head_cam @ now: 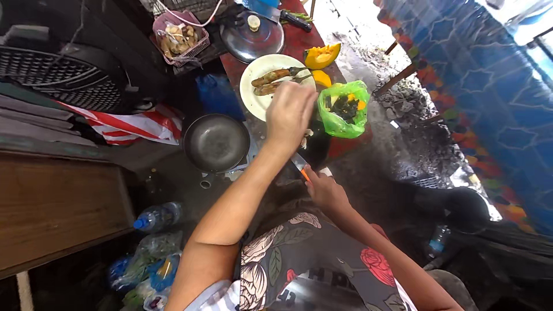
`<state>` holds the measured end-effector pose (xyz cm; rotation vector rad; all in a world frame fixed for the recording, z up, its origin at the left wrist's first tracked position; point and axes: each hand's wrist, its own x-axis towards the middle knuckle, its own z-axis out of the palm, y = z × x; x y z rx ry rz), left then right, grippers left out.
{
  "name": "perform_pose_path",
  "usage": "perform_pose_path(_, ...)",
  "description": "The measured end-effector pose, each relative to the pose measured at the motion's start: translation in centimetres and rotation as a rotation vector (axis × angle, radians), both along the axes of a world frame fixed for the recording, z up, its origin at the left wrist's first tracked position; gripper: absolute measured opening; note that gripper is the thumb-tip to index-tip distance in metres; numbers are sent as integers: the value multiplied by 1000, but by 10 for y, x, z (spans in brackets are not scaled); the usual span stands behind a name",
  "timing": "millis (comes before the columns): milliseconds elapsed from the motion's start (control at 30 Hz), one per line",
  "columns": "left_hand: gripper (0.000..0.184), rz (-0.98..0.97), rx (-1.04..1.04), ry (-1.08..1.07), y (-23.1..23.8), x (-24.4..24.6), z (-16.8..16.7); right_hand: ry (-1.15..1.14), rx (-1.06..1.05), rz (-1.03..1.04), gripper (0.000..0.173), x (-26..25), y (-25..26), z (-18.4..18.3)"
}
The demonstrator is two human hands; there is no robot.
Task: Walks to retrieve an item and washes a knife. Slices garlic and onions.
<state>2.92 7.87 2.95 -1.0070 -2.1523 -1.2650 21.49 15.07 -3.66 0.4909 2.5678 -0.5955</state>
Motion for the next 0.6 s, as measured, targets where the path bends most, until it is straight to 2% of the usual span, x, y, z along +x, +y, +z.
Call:
perform_pose_path(33,13,-42,49,100,15,0,-10,-16,7,-1,54,-1,-2,1)
perform_pose_path(67,10,-66,44,164,25,1,-36,-26,8,-5,54,-2,-3,0)
perform_pose_path(133,10,-129,-69,186,29,5,-110,-37,21,-2,53,-1,-6,-7)
perform_pose_path(200,10,-178,-169,163,28,3,-139,51,58,-3,52,0,-5,-17)
perform_pose_path(333,7,-214,-177,124,28,1,-140,-9,1,-1,56,-2,-2,-14)
perform_pose_path(433,18,-231,-194,-203,18,-3,-113,18,-343,-125,61,-2,15,-10)
perform_pose_path(533,24,-79,-192,-529,-17,-13,-76,100,-700,-322,67,6,26,-19)
perform_pose_path(600,24,-68,-319,-683,-47,-13,-63,105,-873,-453,55,10,25,-16)
